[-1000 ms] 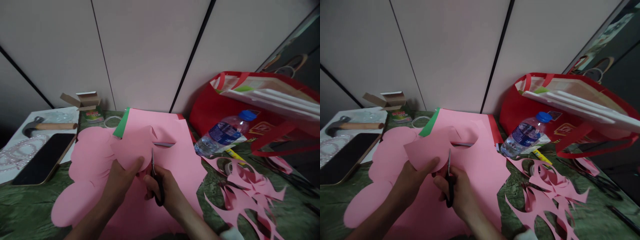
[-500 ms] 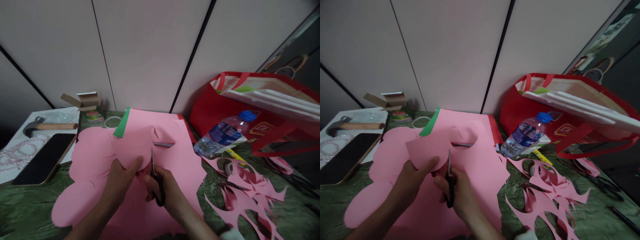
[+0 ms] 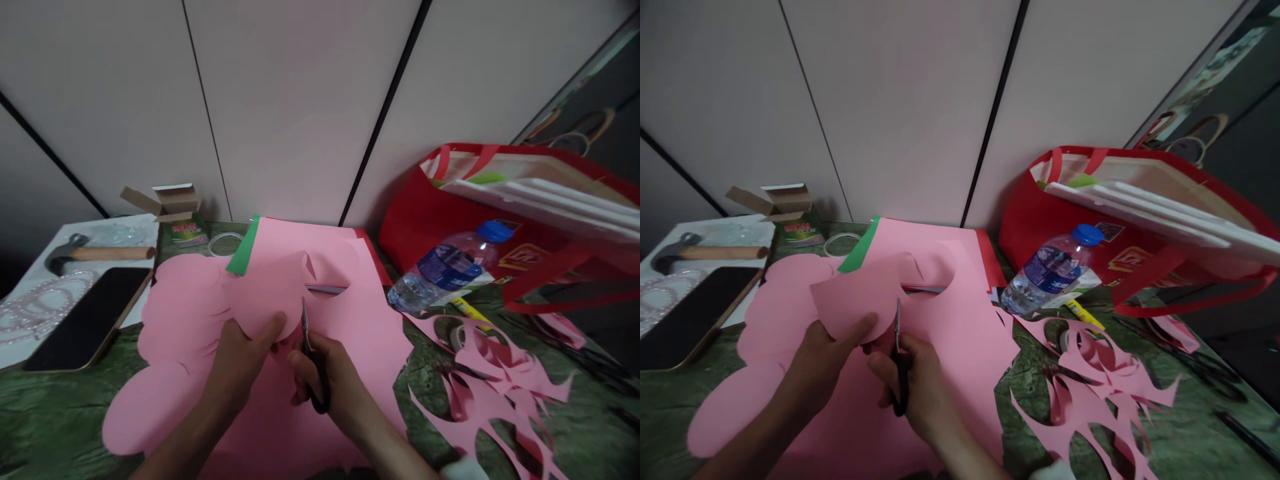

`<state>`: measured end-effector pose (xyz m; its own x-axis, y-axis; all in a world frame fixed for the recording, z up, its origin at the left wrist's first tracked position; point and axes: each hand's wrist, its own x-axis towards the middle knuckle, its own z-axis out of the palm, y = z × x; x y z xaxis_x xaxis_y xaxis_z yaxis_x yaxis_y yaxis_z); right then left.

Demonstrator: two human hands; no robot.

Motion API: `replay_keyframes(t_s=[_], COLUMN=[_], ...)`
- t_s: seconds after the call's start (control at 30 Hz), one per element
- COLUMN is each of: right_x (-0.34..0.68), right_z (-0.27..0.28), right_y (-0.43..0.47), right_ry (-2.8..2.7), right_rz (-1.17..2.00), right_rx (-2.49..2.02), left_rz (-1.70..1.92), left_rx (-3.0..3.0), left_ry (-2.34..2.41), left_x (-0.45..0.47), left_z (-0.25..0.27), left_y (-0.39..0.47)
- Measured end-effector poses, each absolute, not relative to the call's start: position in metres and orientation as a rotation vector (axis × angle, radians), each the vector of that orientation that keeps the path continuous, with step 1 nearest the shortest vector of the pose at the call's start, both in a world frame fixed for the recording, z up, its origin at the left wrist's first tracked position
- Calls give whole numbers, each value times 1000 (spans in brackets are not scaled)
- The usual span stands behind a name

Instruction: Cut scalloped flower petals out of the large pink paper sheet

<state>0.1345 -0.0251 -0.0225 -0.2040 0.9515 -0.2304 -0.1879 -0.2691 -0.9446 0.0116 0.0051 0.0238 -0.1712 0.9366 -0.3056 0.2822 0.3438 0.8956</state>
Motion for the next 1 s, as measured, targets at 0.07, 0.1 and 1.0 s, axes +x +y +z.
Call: replay_keyframes(t_s=[0.07, 0.1, 1.0], right_x=[135, 135, 135], right_z=[-23, -23, -8], right_y=[-25, -25, -20], right_ry=[-1047, -1042, -1135], right_rz=[1633, 1636, 1580], right_rx=[-1133, -1131, -983], left_rz=[884, 888, 824], left_rx=[1105, 1108, 1183], left_ry=[1665, 1665, 1398], left_x=[11, 12, 15], left_z=[24, 24, 20], left_y=[5, 6, 3])
